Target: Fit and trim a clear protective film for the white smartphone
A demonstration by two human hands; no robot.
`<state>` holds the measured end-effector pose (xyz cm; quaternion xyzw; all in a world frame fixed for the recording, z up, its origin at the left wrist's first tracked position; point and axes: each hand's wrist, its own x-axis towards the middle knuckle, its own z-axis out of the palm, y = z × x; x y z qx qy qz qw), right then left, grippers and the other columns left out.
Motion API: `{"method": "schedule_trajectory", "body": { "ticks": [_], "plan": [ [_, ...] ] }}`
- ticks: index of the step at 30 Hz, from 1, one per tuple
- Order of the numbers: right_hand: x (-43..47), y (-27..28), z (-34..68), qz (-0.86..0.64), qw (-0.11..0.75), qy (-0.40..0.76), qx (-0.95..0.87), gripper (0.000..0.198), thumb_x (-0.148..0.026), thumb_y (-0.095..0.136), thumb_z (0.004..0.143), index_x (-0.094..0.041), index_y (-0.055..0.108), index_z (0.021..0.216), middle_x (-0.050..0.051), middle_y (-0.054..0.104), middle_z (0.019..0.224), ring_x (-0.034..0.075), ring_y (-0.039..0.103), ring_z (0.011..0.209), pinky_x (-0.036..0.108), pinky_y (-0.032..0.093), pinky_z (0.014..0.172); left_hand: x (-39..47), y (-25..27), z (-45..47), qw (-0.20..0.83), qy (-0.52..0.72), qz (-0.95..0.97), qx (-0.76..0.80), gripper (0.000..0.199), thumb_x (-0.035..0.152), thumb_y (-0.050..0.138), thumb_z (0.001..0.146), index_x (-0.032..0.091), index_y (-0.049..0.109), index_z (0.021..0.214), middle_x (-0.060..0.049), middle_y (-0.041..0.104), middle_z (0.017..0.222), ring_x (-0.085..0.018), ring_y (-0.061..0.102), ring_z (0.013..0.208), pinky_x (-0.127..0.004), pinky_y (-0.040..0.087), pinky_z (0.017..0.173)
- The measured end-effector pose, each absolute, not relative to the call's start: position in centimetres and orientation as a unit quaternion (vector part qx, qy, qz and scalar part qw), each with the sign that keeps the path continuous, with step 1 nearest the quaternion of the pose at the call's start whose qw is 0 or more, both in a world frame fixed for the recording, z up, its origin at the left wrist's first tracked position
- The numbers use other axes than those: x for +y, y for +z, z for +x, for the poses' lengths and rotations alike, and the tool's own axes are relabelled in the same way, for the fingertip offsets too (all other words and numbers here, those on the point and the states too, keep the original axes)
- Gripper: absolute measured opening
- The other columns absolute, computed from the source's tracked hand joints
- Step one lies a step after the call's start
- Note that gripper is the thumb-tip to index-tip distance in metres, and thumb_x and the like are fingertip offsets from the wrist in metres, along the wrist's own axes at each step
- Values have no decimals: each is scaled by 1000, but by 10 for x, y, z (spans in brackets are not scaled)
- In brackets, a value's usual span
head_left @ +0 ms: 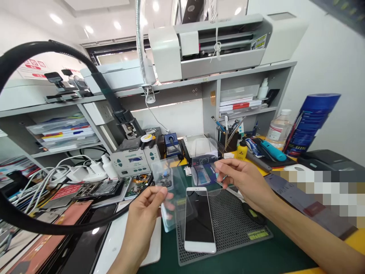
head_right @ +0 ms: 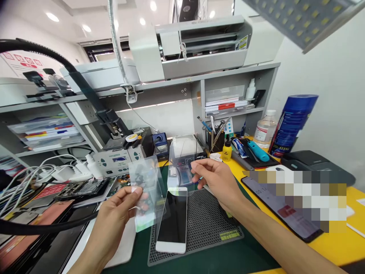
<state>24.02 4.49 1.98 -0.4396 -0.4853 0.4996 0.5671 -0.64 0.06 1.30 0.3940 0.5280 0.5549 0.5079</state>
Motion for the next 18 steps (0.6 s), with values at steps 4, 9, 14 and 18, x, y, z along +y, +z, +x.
{"method": "schedule_trajectory", "body": {
  "ticks": [4,9,14,18],
  "plan": [
    [42,21,242,-438,556,496,-503,37,-51,82,79,-16,76,88,4,67,73,16,60,65,25,52,52,2,15,-8,495,566,380,538,36,46,85,70,17,70,86,-7,75,87,-19,67,70,-27,51,58],
    [40,16,241,-431,544,488,-529,35,-51,77,84,-17,76,91,4,67,74,16,59,66,25,51,54,5,11,-11,513,555,379,534,40,48,82,74,17,72,97,-11,77,100,-22,70,77,-32,56,66],
    [43,13,240,-432,535,486,-540,35,-53,76,85,-18,76,93,4,67,74,16,59,65,26,52,54,4,11,-11,519,565,370,524,43,47,81,74,15,74,102,-14,77,103,-23,70,78,-33,56,63],
    [41,14,238,-434,525,487,-547,35,-52,77,84,-18,75,92,3,67,74,15,59,62,26,51,53,3,13,-10,524,562,373,520,43,45,80,76,14,73,104,-14,77,102,-23,70,77,-33,56,63]
  ]
}}
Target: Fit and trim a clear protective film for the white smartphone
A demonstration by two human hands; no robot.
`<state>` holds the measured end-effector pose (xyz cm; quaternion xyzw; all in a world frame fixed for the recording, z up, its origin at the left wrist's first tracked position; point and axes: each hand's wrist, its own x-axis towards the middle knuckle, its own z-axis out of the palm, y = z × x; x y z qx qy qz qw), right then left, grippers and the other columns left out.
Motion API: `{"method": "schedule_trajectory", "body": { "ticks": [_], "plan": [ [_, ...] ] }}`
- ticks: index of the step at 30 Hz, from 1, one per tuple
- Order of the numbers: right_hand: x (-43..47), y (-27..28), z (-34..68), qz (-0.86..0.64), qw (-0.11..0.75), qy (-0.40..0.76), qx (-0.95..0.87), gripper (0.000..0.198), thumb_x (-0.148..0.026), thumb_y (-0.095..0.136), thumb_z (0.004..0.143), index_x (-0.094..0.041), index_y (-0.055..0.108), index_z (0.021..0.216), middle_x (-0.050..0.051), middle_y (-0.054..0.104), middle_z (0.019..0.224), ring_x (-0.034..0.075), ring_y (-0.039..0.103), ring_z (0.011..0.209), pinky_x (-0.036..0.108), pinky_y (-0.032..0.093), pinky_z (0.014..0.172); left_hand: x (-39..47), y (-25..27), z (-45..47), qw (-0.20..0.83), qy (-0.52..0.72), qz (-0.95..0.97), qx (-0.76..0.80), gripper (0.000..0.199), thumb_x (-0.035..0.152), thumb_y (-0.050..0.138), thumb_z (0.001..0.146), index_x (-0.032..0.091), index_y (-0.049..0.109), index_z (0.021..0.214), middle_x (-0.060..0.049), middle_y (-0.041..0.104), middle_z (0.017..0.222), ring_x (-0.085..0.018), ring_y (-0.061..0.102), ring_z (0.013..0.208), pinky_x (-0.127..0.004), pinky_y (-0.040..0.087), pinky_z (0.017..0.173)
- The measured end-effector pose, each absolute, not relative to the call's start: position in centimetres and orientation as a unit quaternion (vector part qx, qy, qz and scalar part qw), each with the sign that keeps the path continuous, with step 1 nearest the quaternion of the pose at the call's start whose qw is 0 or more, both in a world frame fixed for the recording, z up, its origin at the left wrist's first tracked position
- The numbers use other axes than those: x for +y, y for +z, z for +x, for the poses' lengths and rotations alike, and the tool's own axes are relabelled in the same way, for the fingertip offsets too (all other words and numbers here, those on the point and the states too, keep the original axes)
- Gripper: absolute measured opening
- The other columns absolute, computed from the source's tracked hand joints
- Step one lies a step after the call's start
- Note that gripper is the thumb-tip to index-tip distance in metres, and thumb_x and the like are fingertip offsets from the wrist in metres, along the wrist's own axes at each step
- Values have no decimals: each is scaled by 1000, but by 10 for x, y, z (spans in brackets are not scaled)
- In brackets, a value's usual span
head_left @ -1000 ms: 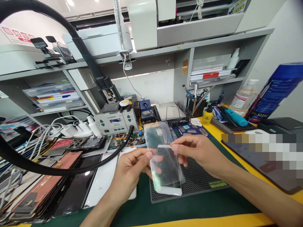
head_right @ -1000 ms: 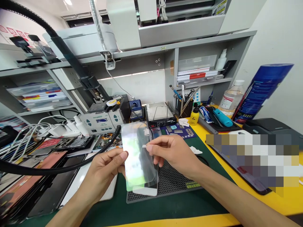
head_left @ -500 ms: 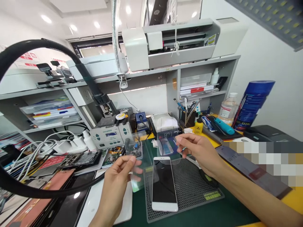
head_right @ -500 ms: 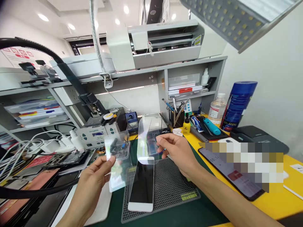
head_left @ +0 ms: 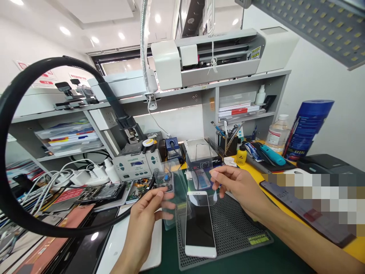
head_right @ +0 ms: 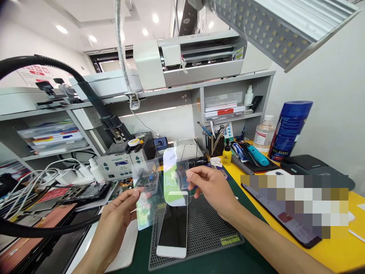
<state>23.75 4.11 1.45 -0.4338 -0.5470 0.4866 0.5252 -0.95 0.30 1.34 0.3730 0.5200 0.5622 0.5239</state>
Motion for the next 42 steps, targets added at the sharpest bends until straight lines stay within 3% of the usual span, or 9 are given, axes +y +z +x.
{"method": "schedule_trajectory", "body": {
  "ticks": [8,16,24,31,34,38,42],
  "plan": [
    [38,17,238,-435,514,490,-554,35,-53,75,86,-18,75,91,2,67,73,13,58,59,26,51,54,3,13,-9,522,565,375,516,41,43,80,75,14,73,102,-13,76,101,-20,67,72,-30,55,57],
    [38,18,235,-433,509,486,-564,35,-53,76,85,-18,75,88,1,66,70,13,57,55,27,51,53,3,10,-12,542,539,393,512,38,44,75,84,16,72,108,-13,77,107,-21,69,79,-32,56,67],
    [37,14,238,-415,471,508,-590,32,-51,73,89,-19,74,91,1,67,70,12,57,54,26,50,54,1,9,-11,548,549,410,480,32,39,74,85,14,75,105,-14,76,107,-22,68,79,-33,57,65],
    [29,16,228,-400,410,544,-612,32,-49,73,89,-18,73,89,1,68,67,11,57,52,25,50,52,-5,9,-3,579,546,426,431,28,39,77,83,15,80,98,-11,76,92,-21,68,77,-33,57,67],
    [31,16,227,-401,417,541,-610,30,-48,74,88,-18,74,90,1,68,67,11,57,53,23,50,52,-2,5,-7,551,552,438,448,30,40,78,82,16,81,98,-11,75,92,-22,67,80,-34,57,68],
    [37,16,235,-431,428,536,-587,28,-44,76,86,-17,73,83,1,69,66,11,60,55,22,51,52,11,3,-29,464,599,404,512,33,43,82,75,17,81,94,-4,68,76,-18,60,72,-31,55,65],
    [41,15,239,-493,350,581,-546,19,-32,76,82,-14,70,80,5,72,77,13,66,56,19,50,45,20,11,-55,441,618,378,530,34,39,85,68,14,81,91,-3,65,74,-14,53,66,-24,49,56]
  ]
}}
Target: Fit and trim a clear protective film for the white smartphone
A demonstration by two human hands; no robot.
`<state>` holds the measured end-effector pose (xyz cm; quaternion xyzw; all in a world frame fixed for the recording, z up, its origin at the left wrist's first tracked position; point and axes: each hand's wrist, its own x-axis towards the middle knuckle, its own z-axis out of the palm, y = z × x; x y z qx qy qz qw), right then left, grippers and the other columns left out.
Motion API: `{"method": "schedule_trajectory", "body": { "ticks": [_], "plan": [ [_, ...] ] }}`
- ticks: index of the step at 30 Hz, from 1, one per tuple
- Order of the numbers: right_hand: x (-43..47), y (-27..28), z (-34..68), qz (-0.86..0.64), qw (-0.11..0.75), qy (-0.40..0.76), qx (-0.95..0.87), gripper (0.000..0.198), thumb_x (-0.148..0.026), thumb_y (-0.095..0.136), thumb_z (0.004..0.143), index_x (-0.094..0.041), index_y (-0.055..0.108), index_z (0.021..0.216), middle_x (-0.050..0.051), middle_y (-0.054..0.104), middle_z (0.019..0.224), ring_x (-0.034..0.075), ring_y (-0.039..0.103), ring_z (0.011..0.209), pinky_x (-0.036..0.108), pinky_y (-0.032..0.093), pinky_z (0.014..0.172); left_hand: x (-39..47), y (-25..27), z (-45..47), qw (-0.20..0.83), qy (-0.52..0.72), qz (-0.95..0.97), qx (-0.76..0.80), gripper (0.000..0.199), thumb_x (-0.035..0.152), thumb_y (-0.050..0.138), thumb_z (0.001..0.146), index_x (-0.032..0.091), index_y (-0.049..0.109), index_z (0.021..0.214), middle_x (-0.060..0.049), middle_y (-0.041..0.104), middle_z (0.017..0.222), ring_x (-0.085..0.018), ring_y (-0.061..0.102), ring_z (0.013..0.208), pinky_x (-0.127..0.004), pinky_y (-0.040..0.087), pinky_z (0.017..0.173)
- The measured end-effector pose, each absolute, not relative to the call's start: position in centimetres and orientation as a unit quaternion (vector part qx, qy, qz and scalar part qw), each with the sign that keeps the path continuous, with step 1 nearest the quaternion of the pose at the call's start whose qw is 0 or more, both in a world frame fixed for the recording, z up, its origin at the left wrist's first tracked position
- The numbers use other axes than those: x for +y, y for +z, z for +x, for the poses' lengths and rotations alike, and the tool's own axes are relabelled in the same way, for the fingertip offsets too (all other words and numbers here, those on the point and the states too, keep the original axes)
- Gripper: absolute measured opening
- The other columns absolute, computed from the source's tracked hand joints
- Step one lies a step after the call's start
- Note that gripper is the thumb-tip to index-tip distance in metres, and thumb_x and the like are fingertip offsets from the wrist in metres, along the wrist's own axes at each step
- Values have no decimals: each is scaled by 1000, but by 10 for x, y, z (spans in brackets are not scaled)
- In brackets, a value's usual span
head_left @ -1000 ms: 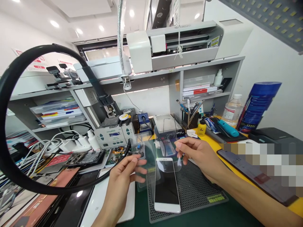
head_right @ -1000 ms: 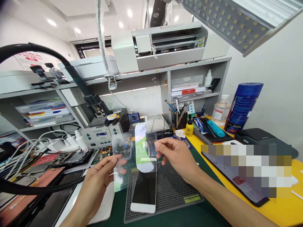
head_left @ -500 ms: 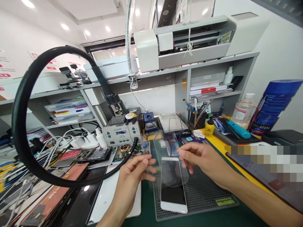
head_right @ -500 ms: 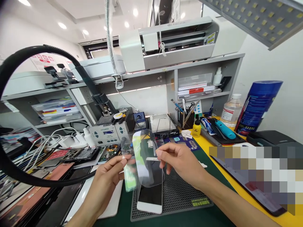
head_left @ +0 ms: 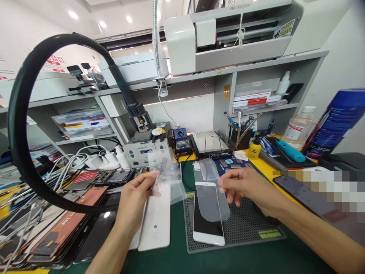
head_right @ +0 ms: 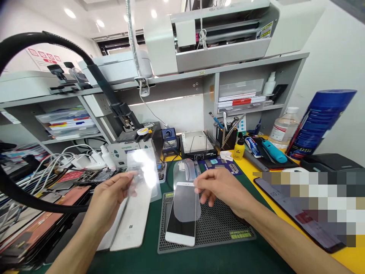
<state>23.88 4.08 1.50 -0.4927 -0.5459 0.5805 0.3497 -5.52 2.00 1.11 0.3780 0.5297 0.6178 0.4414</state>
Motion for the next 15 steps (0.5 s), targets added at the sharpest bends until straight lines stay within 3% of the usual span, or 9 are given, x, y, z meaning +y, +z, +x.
{"method": "schedule_trajectory", "body": {
  "ticks": [6,10,15],
  "plan": [
    [39,3,231,-537,249,600,-538,18,-29,68,83,-16,59,76,9,77,79,14,67,48,17,44,32,18,15,-70,436,621,361,542,36,38,85,65,13,80,90,-6,71,88,-12,50,66,-22,46,55],
    [38,-1,227,-550,167,605,-551,21,-26,63,83,-18,52,68,8,75,68,14,64,40,16,37,25,16,13,-71,445,616,364,539,33,38,85,66,14,80,88,-3,67,79,-12,49,63,-23,45,55],
    [38,1,225,-549,102,610,-562,17,-22,60,82,-17,54,67,4,72,62,12,61,37,16,38,24,13,8,-70,467,584,386,541,30,41,82,74,18,78,93,1,62,67,-13,49,64,-23,45,62]
  ]
}}
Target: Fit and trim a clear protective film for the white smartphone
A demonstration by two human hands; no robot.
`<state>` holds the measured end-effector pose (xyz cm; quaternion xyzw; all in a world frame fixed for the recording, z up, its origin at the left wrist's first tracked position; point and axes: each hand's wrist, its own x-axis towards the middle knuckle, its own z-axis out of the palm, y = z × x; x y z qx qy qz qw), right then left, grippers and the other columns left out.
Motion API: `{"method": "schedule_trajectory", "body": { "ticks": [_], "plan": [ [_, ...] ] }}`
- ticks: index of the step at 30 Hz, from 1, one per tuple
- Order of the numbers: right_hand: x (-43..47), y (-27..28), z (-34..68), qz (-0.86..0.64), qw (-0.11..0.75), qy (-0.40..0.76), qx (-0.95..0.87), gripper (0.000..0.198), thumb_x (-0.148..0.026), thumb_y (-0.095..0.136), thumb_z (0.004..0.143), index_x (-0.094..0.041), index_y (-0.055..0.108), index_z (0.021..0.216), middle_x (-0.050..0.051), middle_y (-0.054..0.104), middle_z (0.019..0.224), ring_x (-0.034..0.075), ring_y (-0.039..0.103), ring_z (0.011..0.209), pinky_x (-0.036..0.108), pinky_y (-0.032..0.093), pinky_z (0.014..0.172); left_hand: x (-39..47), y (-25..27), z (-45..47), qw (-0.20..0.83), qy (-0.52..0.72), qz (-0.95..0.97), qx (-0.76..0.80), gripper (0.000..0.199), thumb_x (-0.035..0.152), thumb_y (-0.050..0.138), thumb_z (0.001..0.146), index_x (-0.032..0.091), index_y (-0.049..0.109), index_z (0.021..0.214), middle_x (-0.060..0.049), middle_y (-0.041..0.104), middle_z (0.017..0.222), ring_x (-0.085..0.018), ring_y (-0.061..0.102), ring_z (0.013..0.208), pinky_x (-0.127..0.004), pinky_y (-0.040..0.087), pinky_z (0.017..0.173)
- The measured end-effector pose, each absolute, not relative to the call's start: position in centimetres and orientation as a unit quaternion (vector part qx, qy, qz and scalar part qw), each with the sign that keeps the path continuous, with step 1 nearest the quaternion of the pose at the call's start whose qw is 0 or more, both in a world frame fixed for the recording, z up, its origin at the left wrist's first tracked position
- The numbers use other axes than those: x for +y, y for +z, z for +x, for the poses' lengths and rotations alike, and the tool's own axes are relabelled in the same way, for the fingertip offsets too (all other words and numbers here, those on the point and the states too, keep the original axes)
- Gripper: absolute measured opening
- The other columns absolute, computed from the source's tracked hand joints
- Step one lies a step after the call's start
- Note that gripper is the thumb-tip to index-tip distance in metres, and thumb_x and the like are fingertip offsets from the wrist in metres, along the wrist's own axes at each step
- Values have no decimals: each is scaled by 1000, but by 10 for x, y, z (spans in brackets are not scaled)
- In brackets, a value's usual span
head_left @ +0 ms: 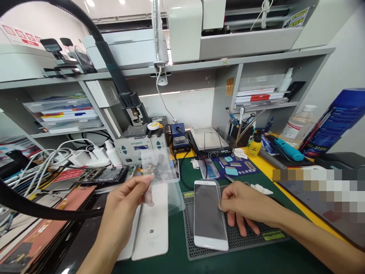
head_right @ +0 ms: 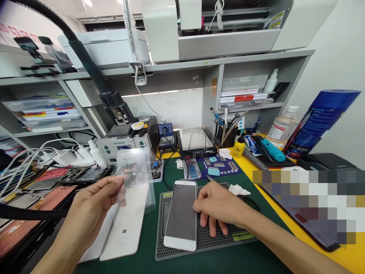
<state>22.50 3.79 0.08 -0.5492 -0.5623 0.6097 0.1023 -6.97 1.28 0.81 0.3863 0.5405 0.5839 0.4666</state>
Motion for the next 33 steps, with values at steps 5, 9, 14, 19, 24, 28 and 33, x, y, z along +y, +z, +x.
{"method": "schedule_trajectory", "body": {
  "ticks": [5,9,14,19,24,28,33],
  "plan": [
    [39,-3,227,-550,88,598,-576,20,-26,58,86,-17,55,69,4,72,61,12,61,36,16,40,25,9,5,-67,473,562,404,546,26,44,80,78,22,76,91,3,61,66,-12,51,66,-21,43,67],
    [40,2,225,-550,75,591,-586,23,-27,59,89,-15,58,69,5,72,61,12,61,37,16,43,27,6,6,-67,468,556,407,552,24,44,80,78,21,75,82,2,64,73,-11,51,69,-18,42,66],
    [41,7,222,-564,52,579,-586,19,-24,59,89,-14,59,72,5,71,60,13,61,37,17,45,29,5,7,-65,464,565,403,551,23,42,82,76,22,76,84,1,66,75,-12,53,69,-18,44,65],
    [40,1,225,-567,45,563,-600,23,-29,59,91,-16,58,71,5,72,61,14,63,39,18,45,28,5,7,-62,474,564,406,541,19,39,80,78,21,76,82,1,65,72,-10,52,64,-17,43,61],
    [40,-1,226,-567,43,552,-610,26,-32,59,92,-16,57,71,4,72,61,14,63,39,19,47,30,5,8,-61,475,559,405,546,18,36,80,78,20,77,86,0,67,74,-11,54,63,-18,44,59],
    [39,3,224,-569,38,548,-612,27,-34,61,91,-17,55,70,4,72,62,13,62,38,18,46,30,5,10,-59,479,558,398,549,22,37,83,74,19,77,85,0,67,71,-11,53,61,-19,44,58],
    [38,8,223,-571,35,545,-613,28,-33,62,91,-18,54,68,4,72,63,13,62,38,18,46,31,4,10,-59,476,560,389,556,26,38,86,69,18,77,84,-2,68,74,-12,53,64,-20,42,56]
  ]
}}
